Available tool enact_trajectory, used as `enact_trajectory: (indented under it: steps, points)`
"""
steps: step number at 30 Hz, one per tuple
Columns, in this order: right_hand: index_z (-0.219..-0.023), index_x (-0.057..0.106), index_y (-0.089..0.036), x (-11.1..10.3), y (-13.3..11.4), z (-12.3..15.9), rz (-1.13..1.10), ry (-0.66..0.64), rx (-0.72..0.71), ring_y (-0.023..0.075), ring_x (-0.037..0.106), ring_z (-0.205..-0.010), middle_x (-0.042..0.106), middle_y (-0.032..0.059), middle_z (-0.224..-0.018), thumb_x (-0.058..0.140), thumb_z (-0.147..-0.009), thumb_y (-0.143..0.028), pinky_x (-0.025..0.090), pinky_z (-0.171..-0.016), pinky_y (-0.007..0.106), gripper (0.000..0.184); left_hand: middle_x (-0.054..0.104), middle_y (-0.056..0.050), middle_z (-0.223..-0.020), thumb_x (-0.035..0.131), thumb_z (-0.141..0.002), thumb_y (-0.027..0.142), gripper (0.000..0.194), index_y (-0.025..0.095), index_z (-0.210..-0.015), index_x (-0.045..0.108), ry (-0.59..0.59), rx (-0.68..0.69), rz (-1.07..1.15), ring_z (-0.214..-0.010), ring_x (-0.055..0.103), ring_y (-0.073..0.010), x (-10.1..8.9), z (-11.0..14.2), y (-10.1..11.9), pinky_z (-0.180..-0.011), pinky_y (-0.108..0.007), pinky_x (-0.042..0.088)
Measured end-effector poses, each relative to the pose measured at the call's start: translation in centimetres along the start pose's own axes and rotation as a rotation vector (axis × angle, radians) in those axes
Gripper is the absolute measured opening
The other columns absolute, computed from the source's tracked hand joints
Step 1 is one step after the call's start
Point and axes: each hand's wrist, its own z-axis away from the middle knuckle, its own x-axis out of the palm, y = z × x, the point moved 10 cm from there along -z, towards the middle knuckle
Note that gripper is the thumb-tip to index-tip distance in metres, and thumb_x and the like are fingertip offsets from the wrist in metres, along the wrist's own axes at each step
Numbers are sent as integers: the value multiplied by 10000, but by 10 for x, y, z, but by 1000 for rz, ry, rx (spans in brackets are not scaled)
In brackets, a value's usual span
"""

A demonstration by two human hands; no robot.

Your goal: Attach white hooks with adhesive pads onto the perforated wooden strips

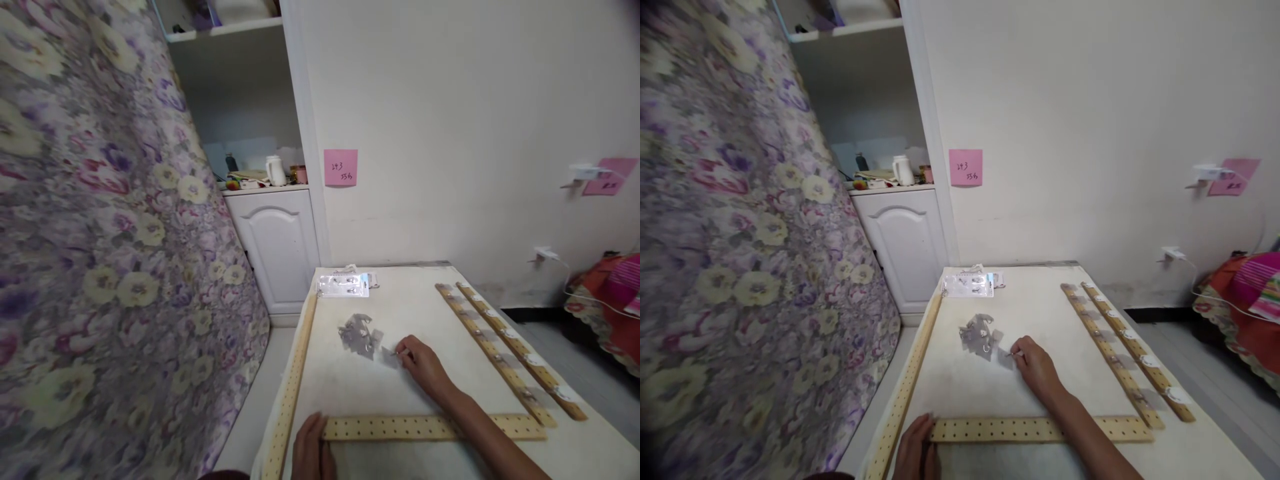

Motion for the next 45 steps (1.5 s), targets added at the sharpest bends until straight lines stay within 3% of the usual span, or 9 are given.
enact_trajectory:
  steps: [4,8,13,18,22,29,34,40,45]
  points:
    - [-834,542,-226,-15,-37,29,-12,-28,-104,148,572,-705,585,2,-826,430,-806,-183,422,-671,271,124,635,-110,-1124,497,-819,316,292,190,-1029,654,-35,-5,56,-1085,586,-248,-8,-5,10,-938,-418,488]
    - [-854,520,-235,-19,-73,56,-7,-59,-177,150,560,-708,580,6,-835,414,-834,-175,416,-661,270,124,658,-77,-988,550,-783,441,294,198,-917,645,-43,-199,236,-960,609,-221,-17,-5,41,-876,-341,492]
    - [-862,501,-240,-6,-108,82,-25,-138,-242,148,568,-736,582,2,-856,401,-857,-172,412,-670,264,121,611,7,-650,555,-745,564,387,188,-831,590,-293,-553,567,-587,554,-143,22,13,78,-546,-245,439]
    - [-846,500,-238,14,-128,100,-47,-230,-308,131,560,-720,567,-9,-852,395,-838,-128,402,-657,247,153,560,43,-520,625,-675,580,411,188,-676,501,-410,-769,776,-409,451,-81,42,26,79,-425,-203,313]
    - [-831,510,-236,20,-128,106,-150,-238,-287,127,555,-724,564,-15,-850,424,-784,-85,406,-659,243,180,547,57,-465,660,-670,528,383,184,-666,493,-428,-799,834,-360,416,-61,39,34,76,-396,-187,268]
    - [-927,551,-232,25,-104,109,-401,-132,-119,151,575,-782,581,19,-920,455,-775,-125,454,-710,275,210,632,31,-591,730,-586,522,437,187,-689,468,-377,-911,926,-435,532,-75,40,44,66,-421,-179,357]
    - [-986,567,-215,36,-81,111,-447,-124,55,182,591,-799,632,38,-924,458,-815,-247,461,-745,316,206,633,29,-598,747,-564,527,460,185,-686,464,-354,-920,934,-461,562,-81,41,45,65,-445,-179,387]
    - [-978,588,-189,47,-77,111,-474,-153,117,184,589,-755,659,42,-881,443,-812,-287,454,-717,307,241,641,29,-615,748,-577,515,440,183,-693,484,-395,-908,939,-474,573,-85,44,47,74,-450,-181,397]
    - [-1010,588,-192,56,-75,116,-489,-167,159,172,576,-710,659,28,-865,462,-759,-224,454,-678,288,284,639,23,-607,760,-568,489,412,172,-670,518,-402,-935,938,-491,583,-91,44,50,77,-472,-190,420]
